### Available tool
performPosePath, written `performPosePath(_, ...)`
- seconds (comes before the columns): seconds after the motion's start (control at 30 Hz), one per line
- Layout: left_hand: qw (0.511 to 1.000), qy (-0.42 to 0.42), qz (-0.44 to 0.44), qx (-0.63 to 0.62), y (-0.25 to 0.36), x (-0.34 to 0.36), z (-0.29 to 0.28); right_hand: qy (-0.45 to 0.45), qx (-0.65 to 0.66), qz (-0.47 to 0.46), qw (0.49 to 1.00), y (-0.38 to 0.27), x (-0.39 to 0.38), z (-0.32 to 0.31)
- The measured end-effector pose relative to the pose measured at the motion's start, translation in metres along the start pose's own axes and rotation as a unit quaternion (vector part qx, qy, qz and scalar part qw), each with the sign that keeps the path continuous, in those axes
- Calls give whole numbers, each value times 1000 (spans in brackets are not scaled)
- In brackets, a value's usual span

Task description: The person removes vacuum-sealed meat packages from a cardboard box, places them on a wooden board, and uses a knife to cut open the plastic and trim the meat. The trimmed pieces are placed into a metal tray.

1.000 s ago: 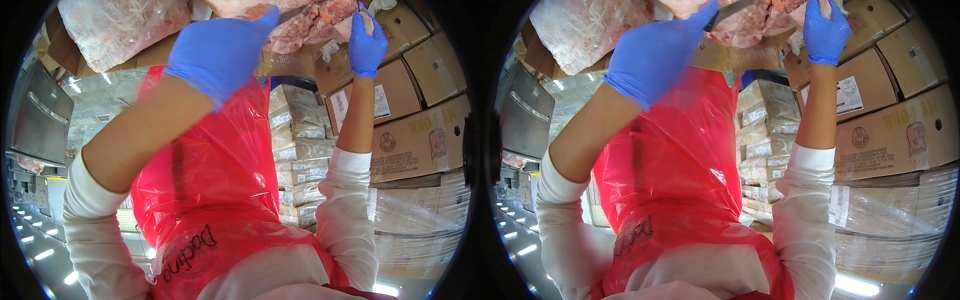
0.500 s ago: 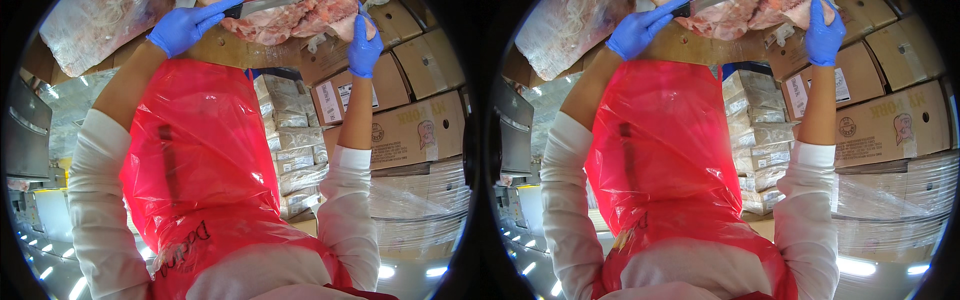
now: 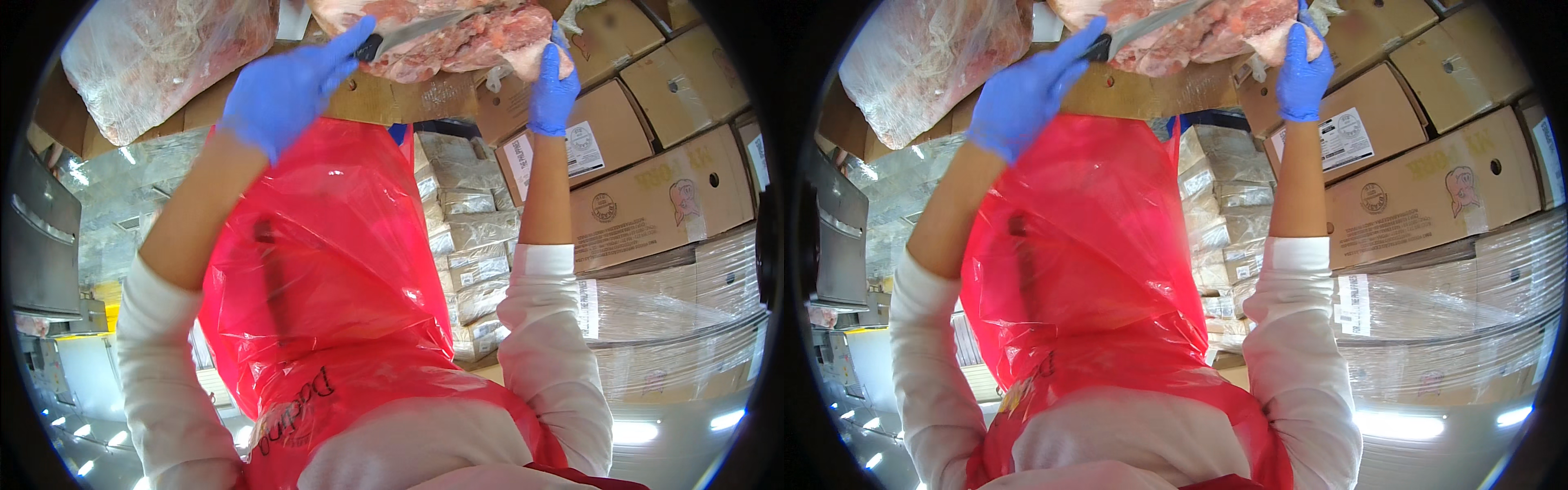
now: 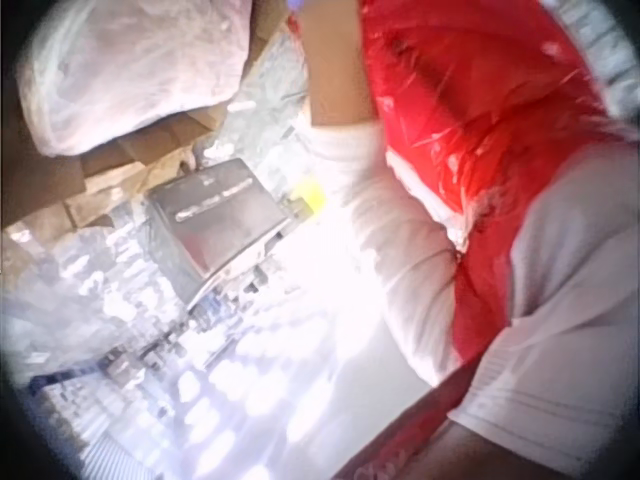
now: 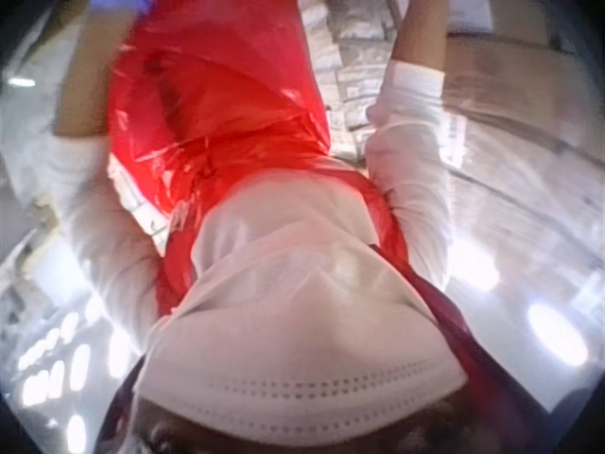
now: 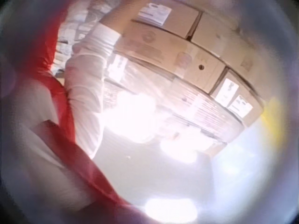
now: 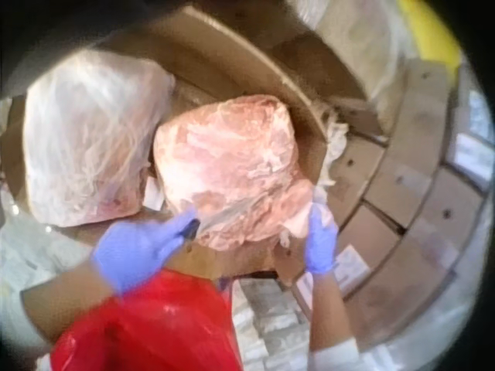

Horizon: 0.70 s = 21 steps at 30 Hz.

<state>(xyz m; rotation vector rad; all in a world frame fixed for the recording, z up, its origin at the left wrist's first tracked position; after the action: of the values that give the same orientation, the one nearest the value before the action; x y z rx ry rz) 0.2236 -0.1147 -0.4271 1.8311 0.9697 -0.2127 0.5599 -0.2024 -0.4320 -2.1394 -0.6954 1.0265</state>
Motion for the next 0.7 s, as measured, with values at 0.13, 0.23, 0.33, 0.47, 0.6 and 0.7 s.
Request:
performPosePath(0.13, 995, -55, -79, 34, 46, -53, -40, 15, 27, -3, 1000, -13, -11, 8)
performPosePath(0.23, 989, -69, -62, 112, 60, -69, -53, 20, 49, 5, 999, -4, -8, 6)
performPosePath(0.33, 987, -48, -41, 148, 66, -68, -59, 24, 61, 3, 998, 1, -8, 5)
performPosePath(0.47, 985, 3, 47, 167, 84, -43, -77, 17, 87, -9, 996, -7, -6, 14)
performPosePath(0.6, 986, -42, 77, 142, 113, -5, -91, 32, 116, 18, 993, 2, -7, 12)
performPosePath(0.7, 973, -40, 122, 191, 107, -2, -69, 26, 108, 10, 994, 1, -4, 9)
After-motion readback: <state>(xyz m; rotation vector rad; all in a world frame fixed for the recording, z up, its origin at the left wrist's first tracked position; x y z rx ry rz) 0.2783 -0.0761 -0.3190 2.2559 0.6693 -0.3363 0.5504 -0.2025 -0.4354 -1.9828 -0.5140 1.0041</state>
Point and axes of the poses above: each hand's wrist, its own x-axis towards the middle knuckle, its own z-axis out of the palm, y = z × x, the point moved 9 cm from there along x, towards the middle knuckle, and after that the axes turned 4 degrees about y, right-handed, at the moved point
